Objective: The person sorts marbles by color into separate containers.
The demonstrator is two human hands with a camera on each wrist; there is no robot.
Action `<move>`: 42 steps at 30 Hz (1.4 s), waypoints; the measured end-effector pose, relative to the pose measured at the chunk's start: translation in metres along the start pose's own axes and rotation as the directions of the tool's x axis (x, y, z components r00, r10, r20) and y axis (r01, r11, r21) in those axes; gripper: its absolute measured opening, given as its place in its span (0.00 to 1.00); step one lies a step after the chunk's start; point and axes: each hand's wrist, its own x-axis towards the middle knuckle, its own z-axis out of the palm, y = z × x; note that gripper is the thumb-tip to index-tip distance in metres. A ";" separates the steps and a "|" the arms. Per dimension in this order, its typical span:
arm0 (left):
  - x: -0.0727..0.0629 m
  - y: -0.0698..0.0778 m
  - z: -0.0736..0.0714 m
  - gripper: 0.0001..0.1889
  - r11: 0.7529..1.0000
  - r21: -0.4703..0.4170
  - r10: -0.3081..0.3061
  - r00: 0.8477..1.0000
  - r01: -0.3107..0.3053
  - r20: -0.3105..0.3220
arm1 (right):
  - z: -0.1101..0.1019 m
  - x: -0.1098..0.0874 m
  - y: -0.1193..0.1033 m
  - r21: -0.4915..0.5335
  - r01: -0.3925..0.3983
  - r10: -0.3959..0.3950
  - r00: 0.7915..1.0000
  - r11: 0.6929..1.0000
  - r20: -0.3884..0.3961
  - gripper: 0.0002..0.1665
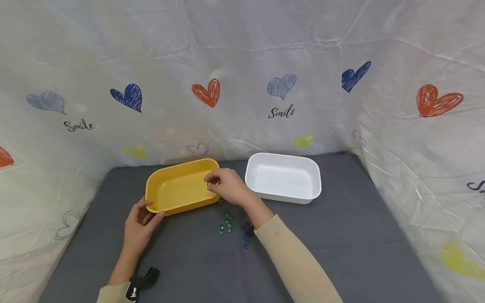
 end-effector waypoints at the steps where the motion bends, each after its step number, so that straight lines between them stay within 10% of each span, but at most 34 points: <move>1: 0.000 0.000 -0.001 0.26 1.000 0.003 -0.001 1.000 0.001 -0.001 | 0.003 0.003 0.001 0.003 -0.004 0.004 1.000 1.000 -0.002 0.14; 42: -0.001 0.001 -0.001 0.25 1.000 -0.008 -0.007 1.000 0.007 0.001 | 0.016 0.006 0.010 -0.008 -0.027 0.027 0.999 1.000 -0.037 0.15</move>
